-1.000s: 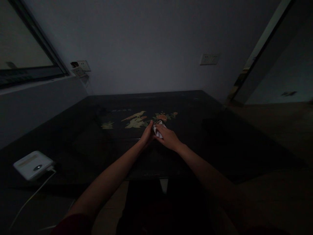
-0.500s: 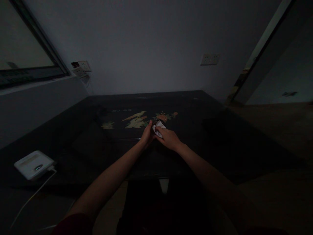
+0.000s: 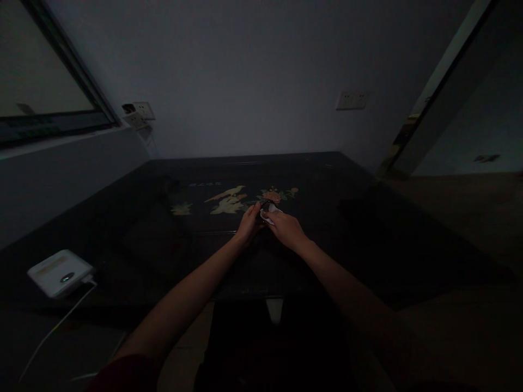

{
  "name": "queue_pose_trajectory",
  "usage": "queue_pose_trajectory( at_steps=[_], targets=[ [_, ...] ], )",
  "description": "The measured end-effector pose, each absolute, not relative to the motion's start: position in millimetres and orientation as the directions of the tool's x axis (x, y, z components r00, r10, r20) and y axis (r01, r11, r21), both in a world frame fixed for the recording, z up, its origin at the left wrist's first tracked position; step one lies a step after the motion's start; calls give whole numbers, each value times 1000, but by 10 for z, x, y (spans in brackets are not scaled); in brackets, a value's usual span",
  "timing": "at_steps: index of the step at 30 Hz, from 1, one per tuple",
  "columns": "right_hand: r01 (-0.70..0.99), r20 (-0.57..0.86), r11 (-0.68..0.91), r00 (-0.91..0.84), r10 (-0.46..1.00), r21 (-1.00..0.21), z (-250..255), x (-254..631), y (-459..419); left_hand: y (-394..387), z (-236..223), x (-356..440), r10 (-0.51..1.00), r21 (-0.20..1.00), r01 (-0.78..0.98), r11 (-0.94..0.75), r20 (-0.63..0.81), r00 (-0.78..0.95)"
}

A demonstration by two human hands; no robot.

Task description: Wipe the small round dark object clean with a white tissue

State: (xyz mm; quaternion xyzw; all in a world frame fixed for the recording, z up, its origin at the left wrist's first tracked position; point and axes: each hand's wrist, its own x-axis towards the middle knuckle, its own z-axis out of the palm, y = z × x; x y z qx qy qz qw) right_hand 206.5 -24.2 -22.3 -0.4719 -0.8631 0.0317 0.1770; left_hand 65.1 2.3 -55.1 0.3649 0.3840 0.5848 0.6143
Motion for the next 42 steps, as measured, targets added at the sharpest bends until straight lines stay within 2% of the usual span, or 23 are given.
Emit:
queue_pose_trajectory(
  at_steps=[10, 19, 23, 28, 31, 34, 37, 40, 42],
  targets=[
    [719, 442, 649, -512, 737, -249, -315, 2130, -131, 56, -509, 596, 998, 903, -429, -4, -22, -58],
    [782, 444, 542, -386, 809, -309, -271, 2266, -51, 117, -427, 455, 991, 841, -541, 16, -87, -106],
    [723, 378, 601, -479, 792, -341, -336, 2244, -32, 129, -367, 419, 983, 812, -583, 3, -109, -146],
    [584, 258, 738, -697, 669, -337, -419, 2159, -94, 137, -322, 406, 984, 776, -630, -8, -105, -142],
    [517, 200, 768, -765, 613, -378, -446, 2134, -109, 129, -304, 397, 986, 771, -636, -34, -80, -149],
    [452, 228, 770, -776, 589, -450, -421, 2153, -92, 101, -283, 400, 993, 765, -644, -27, -54, -106],
    [408, 373, 725, -657, 655, -554, -354, 2202, -61, 65, -262, 429, 998, 763, -646, -13, -27, -53],
    [374, 495, 625, -391, 776, -685, -315, 2243, -14, 37, -251, 477, 999, 795, -605, -44, 30, -34],
    [297, 505, 541, -195, 841, -787, -328, 2251, 32, 27, -257, 508, 998, 830, -553, -67, 63, -25]
  ],
)
